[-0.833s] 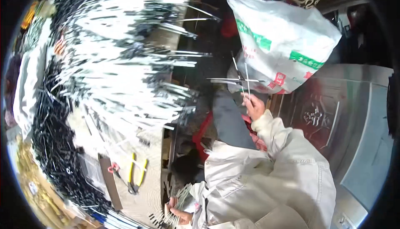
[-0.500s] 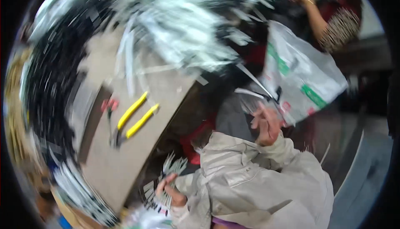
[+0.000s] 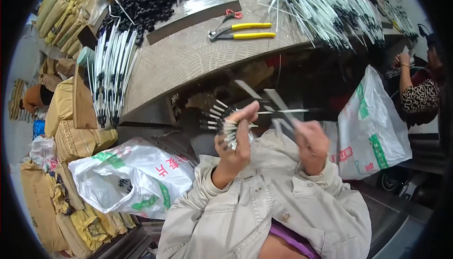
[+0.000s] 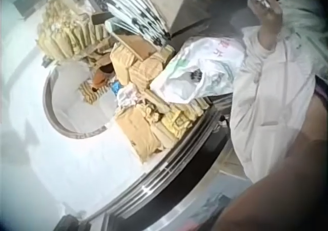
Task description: Sorting and assembling bundles of plastic cable ties using a hand-operated tool.
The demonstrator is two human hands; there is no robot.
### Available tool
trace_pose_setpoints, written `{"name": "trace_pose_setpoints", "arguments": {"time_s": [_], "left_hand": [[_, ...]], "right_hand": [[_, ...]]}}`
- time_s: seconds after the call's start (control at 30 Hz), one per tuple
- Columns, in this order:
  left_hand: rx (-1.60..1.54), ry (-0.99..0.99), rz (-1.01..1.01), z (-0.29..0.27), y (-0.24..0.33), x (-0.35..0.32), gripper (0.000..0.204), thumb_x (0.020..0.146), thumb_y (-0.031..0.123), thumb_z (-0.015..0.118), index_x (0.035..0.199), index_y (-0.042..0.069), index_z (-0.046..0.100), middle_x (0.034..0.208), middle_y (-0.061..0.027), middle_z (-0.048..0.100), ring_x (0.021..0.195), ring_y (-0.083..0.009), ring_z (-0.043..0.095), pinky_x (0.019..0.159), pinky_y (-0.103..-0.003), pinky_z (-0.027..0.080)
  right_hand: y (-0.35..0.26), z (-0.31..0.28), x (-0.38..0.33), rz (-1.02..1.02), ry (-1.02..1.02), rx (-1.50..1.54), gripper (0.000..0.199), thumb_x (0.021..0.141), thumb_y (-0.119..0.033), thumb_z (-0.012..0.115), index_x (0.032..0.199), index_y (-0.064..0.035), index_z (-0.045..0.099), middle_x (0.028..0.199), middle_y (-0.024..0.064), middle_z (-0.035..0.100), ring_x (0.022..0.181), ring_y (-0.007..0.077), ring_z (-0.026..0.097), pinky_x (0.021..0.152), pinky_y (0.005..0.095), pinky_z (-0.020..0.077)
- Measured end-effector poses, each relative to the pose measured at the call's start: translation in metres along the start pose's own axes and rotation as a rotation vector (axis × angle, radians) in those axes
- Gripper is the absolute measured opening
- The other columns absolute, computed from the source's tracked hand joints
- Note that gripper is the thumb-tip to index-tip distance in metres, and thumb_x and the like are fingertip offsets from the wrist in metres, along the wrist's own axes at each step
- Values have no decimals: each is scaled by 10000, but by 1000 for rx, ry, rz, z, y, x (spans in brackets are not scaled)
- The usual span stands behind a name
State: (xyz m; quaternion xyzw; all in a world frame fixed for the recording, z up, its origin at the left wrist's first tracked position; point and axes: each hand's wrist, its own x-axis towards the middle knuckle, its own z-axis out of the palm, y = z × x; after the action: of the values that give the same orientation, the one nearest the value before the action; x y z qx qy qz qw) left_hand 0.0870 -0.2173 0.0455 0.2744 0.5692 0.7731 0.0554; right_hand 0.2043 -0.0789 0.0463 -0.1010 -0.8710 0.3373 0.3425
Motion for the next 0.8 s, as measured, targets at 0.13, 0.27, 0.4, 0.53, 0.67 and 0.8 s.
{"name": "trace_pose_setpoints", "arguments": {"time_s": [0.13,0.27,0.4,0.53,0.67,0.8], "left_hand": [[-30,121,95,-9,-2,-8,194,943,41,394,1094,-62,458,1096,-257,572,987,-282,598,829,-339,502],[66,203,87,-31,3,-16,254,940,50,414,1167,-63,427,1149,-217,560,987,-252,596,840,-328,498],[-47,378,-94,-47,17,-14,268,947,91,405,1170,-57,426,1045,-201,603,863,-241,643,721,-318,547],[-150,466,-43,-67,18,-1,281,955,125,404,1158,-69,416,1001,-226,605,881,-252,636,746,-325,541],[-244,515,-45,-69,10,8,264,951,138,427,1153,-34,431,955,-176,608,846,-216,627,743,-313,534],[-300,578,-56,-68,-3,17,210,892,86,547,1069,-21,511,819,-110,623,705,-148,616,644,-258,511]], "right_hand": [[-19,52,12,-176,-123,166,423,707,44,661,1119,-30,599,829,116,578,607,216,580,516,282,468],[-34,75,19,-383,-125,2,541,697,-2,671,1218,-39,531,837,98,593,595,194,593,467,269,462],[-34,93,31,-506,-100,-165,577,685,36,626,1243,-66,523,769,57,571,533,153,553,424,263,422],[-29,112,35,-541,-141,-269,604,665,33,610,1246,-113,537,677,25,484,478,126,493,395,260,394],[-36,115,35,-605,-204,-377,625,692,-30,595,1299,-127,483,678,23,439,497,102,482,389,229,372],[-33,114,28,-528,-262,-338,624,694,-31,592,1299,-125,476,745,43,465,510,120,499,405,231,391]]}}
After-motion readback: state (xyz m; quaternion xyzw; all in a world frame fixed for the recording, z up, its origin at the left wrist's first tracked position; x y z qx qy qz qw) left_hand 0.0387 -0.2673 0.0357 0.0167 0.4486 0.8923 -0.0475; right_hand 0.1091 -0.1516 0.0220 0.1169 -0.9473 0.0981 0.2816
